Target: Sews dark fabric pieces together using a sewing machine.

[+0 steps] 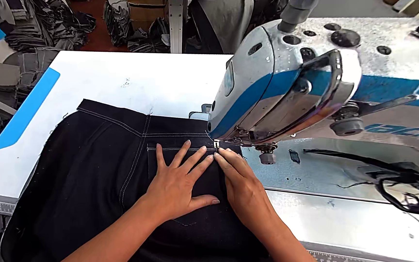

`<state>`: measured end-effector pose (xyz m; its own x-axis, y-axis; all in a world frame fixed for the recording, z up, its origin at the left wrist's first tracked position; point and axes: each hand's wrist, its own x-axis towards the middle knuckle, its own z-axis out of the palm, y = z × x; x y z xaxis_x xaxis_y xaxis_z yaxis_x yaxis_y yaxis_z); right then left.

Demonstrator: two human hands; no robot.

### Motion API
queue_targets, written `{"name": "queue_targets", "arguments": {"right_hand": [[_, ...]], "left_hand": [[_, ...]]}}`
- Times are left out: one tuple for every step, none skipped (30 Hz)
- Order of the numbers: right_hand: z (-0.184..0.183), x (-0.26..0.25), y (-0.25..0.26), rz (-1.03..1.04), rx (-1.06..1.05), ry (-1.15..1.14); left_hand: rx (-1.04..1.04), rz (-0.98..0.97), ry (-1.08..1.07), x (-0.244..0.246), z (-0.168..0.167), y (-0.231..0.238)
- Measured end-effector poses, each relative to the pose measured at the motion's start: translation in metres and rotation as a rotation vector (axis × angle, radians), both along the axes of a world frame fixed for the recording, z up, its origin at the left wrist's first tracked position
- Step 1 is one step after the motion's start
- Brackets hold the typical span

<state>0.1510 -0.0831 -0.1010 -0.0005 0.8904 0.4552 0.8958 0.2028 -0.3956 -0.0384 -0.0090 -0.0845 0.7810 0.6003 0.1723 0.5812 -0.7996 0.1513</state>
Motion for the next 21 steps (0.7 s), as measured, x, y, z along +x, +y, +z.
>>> {"name": "queue_targets", "arguments": {"right_hand": [[-0.0005,-0.0007,-0.0021,-0.005,-0.004,-0.005],[-0.0006,-0.0017,-0.0038,-0.009,-0.008,-0.009],[-0.0003,-0.0025,-0.0049,-0.014,-0.014,-0.012],[0.0003,-0.0028,-0.0049,-0.016,-0.018,-0.015],[0.001,-0.0026,-0.0041,-0.016,-0.022,-0.018],[0.0016,-0.0024,-0.0029,-0.014,-0.024,-0.018],[0.002,-0.0021,-0.0014,-0.013,-0.023,-0.016],[0.002,-0.002,-0.0003,-0.015,-0.022,-0.015],[0.0017,-0.0018,0.0002,-0.017,-0.021,-0.013],[0.0015,-0.0017,0.0002,-0.017,-0.025,-0.011],[0.0014,-0.0015,0.0001,-0.019,-0.025,-0.012],[0.0015,-0.0014,0.0,-0.023,-0.024,-0.017],[0.0016,-0.0013,-0.0005,-0.029,-0.025,-0.024],[0.0018,-0.0013,-0.0013,-0.034,-0.025,-0.032],[0.002,-0.0014,-0.0024,-0.039,-0.026,-0.043],[0.0023,-0.0015,-0.0036,-0.044,-0.026,-0.058],[0.0023,-0.0014,-0.0049,-0.049,-0.024,-0.072],[0.0022,-0.0014,-0.0061,-0.054,-0.021,-0.086],[0.0023,-0.0015,-0.007,-0.057,-0.02,-0.094],[0.0022,-0.0016,-0.0077,-0.059,-0.02,-0.097],[0.0018,-0.0015,-0.0081,-0.061,-0.017,-0.098]], "left_hand": [[-0.002,-0.002,-0.004,-0.0007,-0.0004,-0.0012],[-0.004,-0.005,-0.009,-0.0014,-0.0007,-0.0017],[-0.008,-0.009,-0.01,-0.002,-0.0008,-0.0017],[-0.012,-0.013,-0.009,-0.0019,-0.0006,-0.0009],[-0.016,-0.017,-0.01,-0.0016,-0.0006,0.0005],[-0.02,-0.019,-0.013,-0.0011,-0.0005,0.002],[-0.02,-0.02,-0.016,-0.0009,-0.0004,0.0032],[-0.016,-0.019,-0.019,-0.0008,-0.0003,0.004],[-0.007,-0.02,-0.024,-0.0008,-0.0006,0.0043],[0.001,-0.02,-0.027,-0.0008,-0.001,0.0044],[0.004,-0.02,-0.027,-0.0005,-0.0013,0.0044],[0.004,-0.019,-0.027,-0.0003,-0.0014,0.0043],[0.001,-0.017,-0.026,-0.0002,-0.0015,0.004],[-0.001,-0.017,-0.026,-0.0002,-0.0014,0.0037],[-0.002,-0.017,-0.029,-0.0005,-0.0014,0.0036],[0.0,-0.018,-0.032,-0.0007,-0.0015,0.0036],[0.003,-0.017,-0.031,-0.0008,-0.0016,0.0038],[0.003,-0.017,-0.027,-0.0008,-0.0014,0.0039],[0.002,-0.018,-0.026,-0.0009,-0.0014,0.004],[0.001,-0.018,-0.026,-0.0011,-0.0014,0.0039],[0.0,-0.019,-0.029,-0.0012,-0.0014,0.0036]]}}
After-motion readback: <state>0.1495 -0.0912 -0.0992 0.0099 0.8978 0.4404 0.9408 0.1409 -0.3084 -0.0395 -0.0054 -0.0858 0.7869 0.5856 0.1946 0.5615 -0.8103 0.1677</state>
